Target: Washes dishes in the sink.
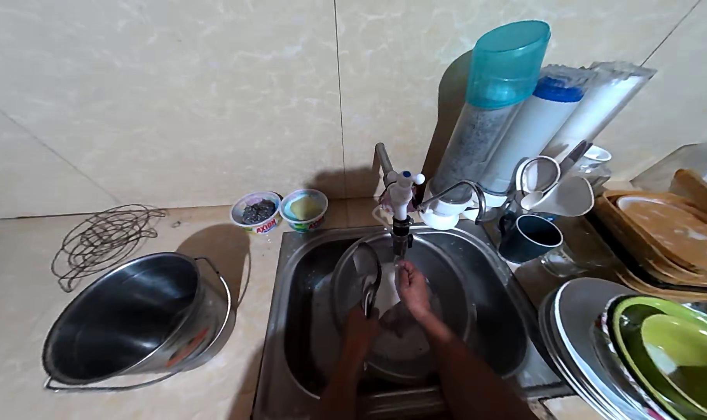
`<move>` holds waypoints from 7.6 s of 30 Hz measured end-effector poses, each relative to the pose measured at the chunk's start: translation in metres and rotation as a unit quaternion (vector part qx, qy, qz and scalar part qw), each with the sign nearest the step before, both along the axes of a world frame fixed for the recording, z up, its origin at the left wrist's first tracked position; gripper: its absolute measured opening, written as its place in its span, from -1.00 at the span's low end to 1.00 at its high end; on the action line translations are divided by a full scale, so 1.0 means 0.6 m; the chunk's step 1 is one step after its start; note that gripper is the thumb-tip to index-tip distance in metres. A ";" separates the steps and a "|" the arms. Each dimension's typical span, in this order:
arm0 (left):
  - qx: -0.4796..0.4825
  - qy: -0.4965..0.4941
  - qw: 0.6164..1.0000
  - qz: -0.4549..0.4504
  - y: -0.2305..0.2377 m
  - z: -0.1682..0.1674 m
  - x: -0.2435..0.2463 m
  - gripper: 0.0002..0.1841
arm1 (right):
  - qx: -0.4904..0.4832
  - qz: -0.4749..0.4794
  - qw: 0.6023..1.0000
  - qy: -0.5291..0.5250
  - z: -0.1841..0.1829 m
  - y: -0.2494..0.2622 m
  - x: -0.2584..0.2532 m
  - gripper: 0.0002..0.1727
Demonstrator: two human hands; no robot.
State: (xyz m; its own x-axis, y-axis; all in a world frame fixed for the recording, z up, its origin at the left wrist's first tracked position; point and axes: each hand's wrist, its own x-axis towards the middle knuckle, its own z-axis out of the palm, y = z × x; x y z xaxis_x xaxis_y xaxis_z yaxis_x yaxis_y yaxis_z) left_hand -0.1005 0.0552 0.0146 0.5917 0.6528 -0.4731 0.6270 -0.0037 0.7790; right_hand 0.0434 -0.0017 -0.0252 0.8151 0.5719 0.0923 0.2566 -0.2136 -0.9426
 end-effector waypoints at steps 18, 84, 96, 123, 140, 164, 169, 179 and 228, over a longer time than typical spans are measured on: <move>-0.052 -0.229 0.965 0.119 -0.006 -0.002 -0.002 -0.77 | 0.101 -0.012 0.985 0.143 0.005 -0.029 0.028 -0.49; 0.006 -0.173 0.975 0.141 -0.002 0.007 0.001 -0.63 | 0.242 -0.161 0.955 -0.065 0.016 -0.006 0.001 -0.68; -0.089 -0.159 0.977 0.113 -0.008 -0.005 0.003 -0.57 | 0.260 -0.010 0.933 0.249 -0.011 0.025 -0.028 -0.51; -0.043 -0.195 0.954 0.226 0.006 0.017 0.001 -0.63 | -0.348 0.291 0.888 0.069 -0.038 -0.003 0.014 -0.53; -0.060 -0.228 0.929 0.284 0.016 0.014 0.004 -0.79 | -0.372 0.230 0.890 -0.127 -0.026 0.020 -0.040 -0.33; -0.104 -0.150 0.971 0.152 -0.003 0.010 0.009 -0.60 | 0.232 0.067 0.878 0.413 0.004 0.018 -0.035 -0.56; -0.092 -0.138 0.979 0.119 -0.004 0.006 0.008 -0.64 | 0.192 0.069 0.890 0.408 0.014 0.020 -0.038 -0.48; 0.020 -0.037 0.998 0.056 -0.013 0.011 0.010 -0.43 | 0.096 0.066 0.988 0.104 0.010 0.028 -0.051 -0.58; 0.133 -0.068 0.982 0.113 -0.001 0.018 0.006 -0.49 | -0.464 0.208 0.860 -0.040 0.028 -0.047 -0.059 -0.55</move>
